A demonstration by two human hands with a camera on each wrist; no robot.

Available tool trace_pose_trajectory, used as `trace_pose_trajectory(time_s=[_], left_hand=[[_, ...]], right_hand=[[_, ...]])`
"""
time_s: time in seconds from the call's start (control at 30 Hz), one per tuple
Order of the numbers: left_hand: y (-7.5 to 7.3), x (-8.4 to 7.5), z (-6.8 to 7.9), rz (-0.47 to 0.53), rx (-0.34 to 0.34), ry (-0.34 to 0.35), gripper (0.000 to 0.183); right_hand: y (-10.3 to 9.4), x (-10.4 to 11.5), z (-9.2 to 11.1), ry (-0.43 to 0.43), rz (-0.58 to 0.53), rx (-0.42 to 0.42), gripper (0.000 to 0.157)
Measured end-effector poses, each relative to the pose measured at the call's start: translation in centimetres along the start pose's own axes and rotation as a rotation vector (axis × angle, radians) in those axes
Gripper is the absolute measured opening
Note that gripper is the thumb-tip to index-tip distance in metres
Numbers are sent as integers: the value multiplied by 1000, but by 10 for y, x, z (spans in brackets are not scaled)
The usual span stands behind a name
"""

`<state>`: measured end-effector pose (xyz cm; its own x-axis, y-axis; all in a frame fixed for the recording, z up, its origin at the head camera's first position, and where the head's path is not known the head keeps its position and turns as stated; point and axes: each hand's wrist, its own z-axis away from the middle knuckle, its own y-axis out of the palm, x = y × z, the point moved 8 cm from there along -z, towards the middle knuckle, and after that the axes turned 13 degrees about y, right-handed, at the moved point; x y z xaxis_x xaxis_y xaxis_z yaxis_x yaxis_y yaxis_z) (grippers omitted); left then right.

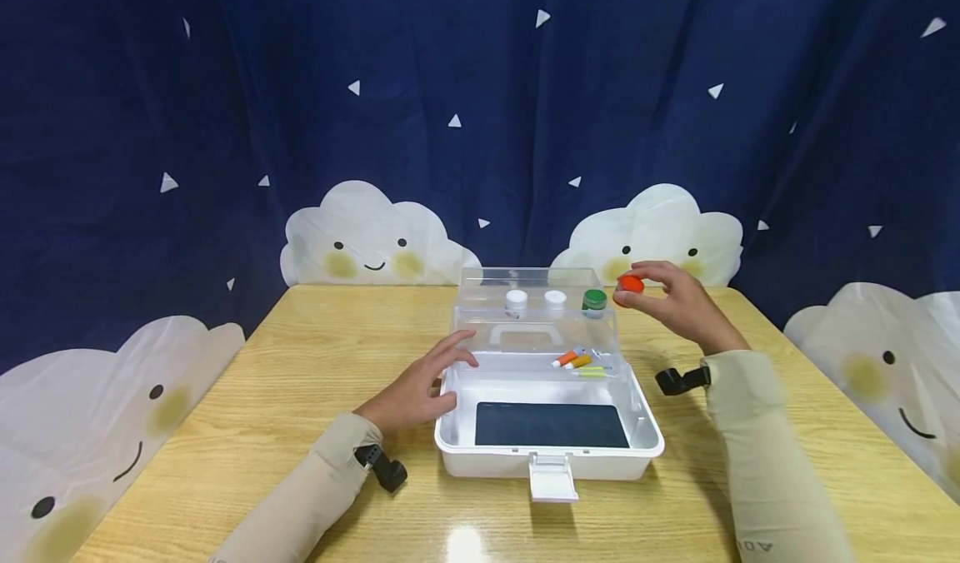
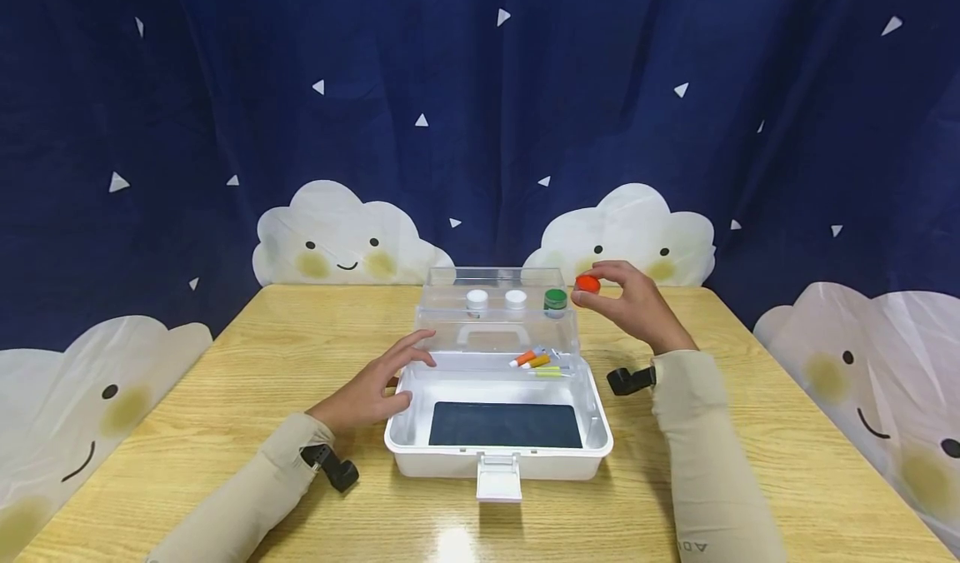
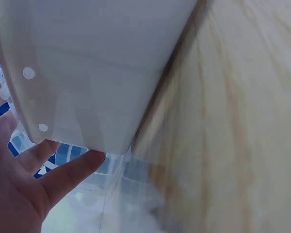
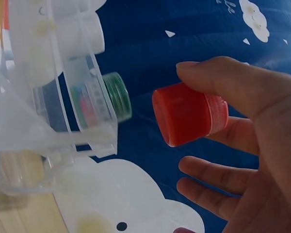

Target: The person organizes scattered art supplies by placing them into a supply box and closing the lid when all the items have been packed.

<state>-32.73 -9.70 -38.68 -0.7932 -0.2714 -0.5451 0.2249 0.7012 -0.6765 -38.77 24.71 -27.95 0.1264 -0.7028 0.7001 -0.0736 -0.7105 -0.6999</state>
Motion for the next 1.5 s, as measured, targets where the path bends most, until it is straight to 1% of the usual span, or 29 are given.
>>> trace_pose_trajectory(time_s=[0.3, 0.43, 0.67, 0.9, 1.0, 1.07, 1.2, 1.3, 1.5], left_hand=[[-1, -2, -1, -12, 7, 29, 46], [-2, -3, 0, -2, 8, 30, 45], [-1, -2, -1, 14, 18, 2, 45], [-3, -2, -2, -2, 13, 27, 46], [-3, -1, -2, -2, 14, 22, 45], [-2, 0, -2, 0, 14, 20, 45], [-2, -1, -1, 3, 15, 24, 45], [-1, -1, -1, 1, 18, 19, 45], [0, 1, 0, 5, 14, -3, 45]], right_hand=[[19, 14, -4, -61, 44, 36, 53], [26, 17, -5, -66, 52, 52, 53], [34, 25, -6, -84, 62, 54, 53], [38, 36, -10, -86, 65, 62, 56], [41, 40, -12, -77, 67, 72, 57], [43, 45, -14, -91, 62, 76, 55], [48, 55, -17, -159, 45, 79, 46], [53, 62, -20, -184, 39, 93, 44], [65, 75, -24, -158, 39, 151, 48]])
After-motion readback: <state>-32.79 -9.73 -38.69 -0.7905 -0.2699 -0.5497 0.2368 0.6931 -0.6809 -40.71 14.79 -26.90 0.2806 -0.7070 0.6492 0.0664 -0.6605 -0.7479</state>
